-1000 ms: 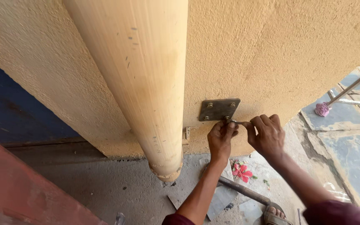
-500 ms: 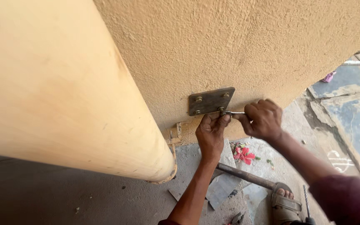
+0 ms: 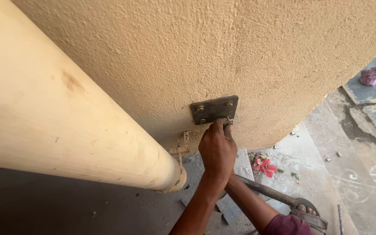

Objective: The person uses a wrench to tighten bolts on a metal bracket that secures a vertical pipe to an exterior wall. The person repeatedly adjusts the wrench and repositions hands to tighten each bolt in sequence.

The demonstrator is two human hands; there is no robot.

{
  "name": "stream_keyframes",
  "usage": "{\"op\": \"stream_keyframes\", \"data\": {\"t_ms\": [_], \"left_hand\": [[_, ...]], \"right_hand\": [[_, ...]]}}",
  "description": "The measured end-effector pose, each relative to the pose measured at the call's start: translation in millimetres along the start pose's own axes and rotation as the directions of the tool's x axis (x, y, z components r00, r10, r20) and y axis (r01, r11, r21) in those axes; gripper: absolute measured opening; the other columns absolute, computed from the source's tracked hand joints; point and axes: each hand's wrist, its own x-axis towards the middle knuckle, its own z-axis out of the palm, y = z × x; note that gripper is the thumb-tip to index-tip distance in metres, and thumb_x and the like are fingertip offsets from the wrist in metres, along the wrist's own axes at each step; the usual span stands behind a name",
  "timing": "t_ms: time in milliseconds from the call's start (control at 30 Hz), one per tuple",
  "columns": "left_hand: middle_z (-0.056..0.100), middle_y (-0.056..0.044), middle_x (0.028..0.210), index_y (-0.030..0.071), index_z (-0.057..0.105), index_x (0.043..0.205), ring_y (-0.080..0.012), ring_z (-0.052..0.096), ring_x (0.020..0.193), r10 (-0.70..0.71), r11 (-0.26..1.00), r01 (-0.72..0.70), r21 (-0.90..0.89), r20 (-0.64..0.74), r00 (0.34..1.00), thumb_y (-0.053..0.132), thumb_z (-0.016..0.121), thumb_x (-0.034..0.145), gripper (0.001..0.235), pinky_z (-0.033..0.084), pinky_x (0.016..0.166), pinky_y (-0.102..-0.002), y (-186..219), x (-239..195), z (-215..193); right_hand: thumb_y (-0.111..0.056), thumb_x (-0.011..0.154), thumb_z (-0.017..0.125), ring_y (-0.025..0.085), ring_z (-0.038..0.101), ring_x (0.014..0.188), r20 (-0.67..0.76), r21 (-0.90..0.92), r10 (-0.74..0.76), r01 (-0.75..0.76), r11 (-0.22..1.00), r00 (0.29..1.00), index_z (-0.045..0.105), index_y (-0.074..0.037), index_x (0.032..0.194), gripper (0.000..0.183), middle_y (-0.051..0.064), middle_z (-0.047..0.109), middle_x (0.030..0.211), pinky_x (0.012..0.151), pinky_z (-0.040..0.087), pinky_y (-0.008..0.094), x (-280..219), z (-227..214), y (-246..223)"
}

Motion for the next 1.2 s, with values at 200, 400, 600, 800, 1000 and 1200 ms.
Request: {"op": "stream_keyframes", "data": {"t_ms": [200,400,600,800,1000,1200], "left_hand": [[0.079,-0.017,0.094,-0.003,0.073,0.11,-0.0274,0.077,0.085,-0.23,0.866,0.305,-0.396,0.226,0.946,0.015,0.07,0.096,0.023,0.06,0.072,-0.037,-23,-26,13],[0.077,-0.013,0.11,0.0,0.067,0.126,-0.0224,0.076,0.099,-0.292,0.434,0.623,-0.651,0.552,0.781,0.012,0.064,0.098,0.031,0.063,0.083,-0.032,-51,-49,22],[0.074,-0.016,0.118,-0.004,0.066,0.127,-0.0269,0.073,0.109,-0.265,0.026,0.632,-0.775,0.604,0.751,0.003,0.062,0.096,0.032,0.061,0.094,-0.037,-36,-19,31],[0.074,-0.019,0.118,-0.006,0.067,0.12,-0.0299,0.072,0.112,-0.254,-0.127,0.623,-0.772,0.632,0.732,0.0,0.057,0.096,0.027,0.06,0.1,-0.04,-22,-13,24],[0.072,-0.022,0.119,-0.008,0.064,0.119,-0.0321,0.071,0.113,-0.252,-0.214,0.602,-0.769,0.639,0.727,0.01,0.055,0.097,0.03,0.059,0.1,-0.042,-21,-7,15],[0.072,-0.022,0.12,-0.005,0.064,0.122,-0.0311,0.071,0.114,-0.226,-0.242,0.585,-0.774,0.631,0.742,0.02,0.056,0.101,0.034,0.058,0.101,-0.042,-24,-10,15]], "right_hand": [[-0.034,0.109,0.053,0.015,0.049,0.067,0.123,-0.01,0.207,-0.208,0.978,0.97,0.061,0.004,0.092,0.042,0.008,0.058,0.072,0.059,0.043,0.036,-13,-61,-34],[-0.038,0.101,0.053,0.016,0.06,0.061,0.474,-0.619,-0.134,0.438,0.652,0.87,0.071,-0.011,0.098,0.032,0.006,0.069,0.072,0.063,0.048,0.037,48,-144,-125],[-0.04,0.099,0.058,0.016,0.06,0.07,0.708,-0.699,0.203,0.712,0.066,0.677,0.076,-0.025,0.11,0.026,-0.001,0.072,0.074,0.093,0.039,0.033,128,-149,-242],[-0.027,0.096,0.06,0.015,0.062,0.072,0.873,-0.449,0.176,0.89,-0.076,0.455,0.076,-0.02,0.099,0.018,-0.002,0.074,0.081,0.095,0.045,0.034,132,-119,-281],[-0.035,0.098,0.06,0.018,0.066,0.087,0.81,-0.541,0.197,0.833,-0.113,0.553,0.075,-0.018,0.1,0.023,0.001,0.075,0.087,0.092,0.05,0.036,130,-113,-266],[-0.029,0.094,0.063,0.018,0.067,0.087,0.862,-0.479,0.064,0.849,-0.221,0.503,0.075,-0.014,0.098,0.02,0.002,0.074,0.09,0.094,0.049,0.034,126,-107,-264]]}}
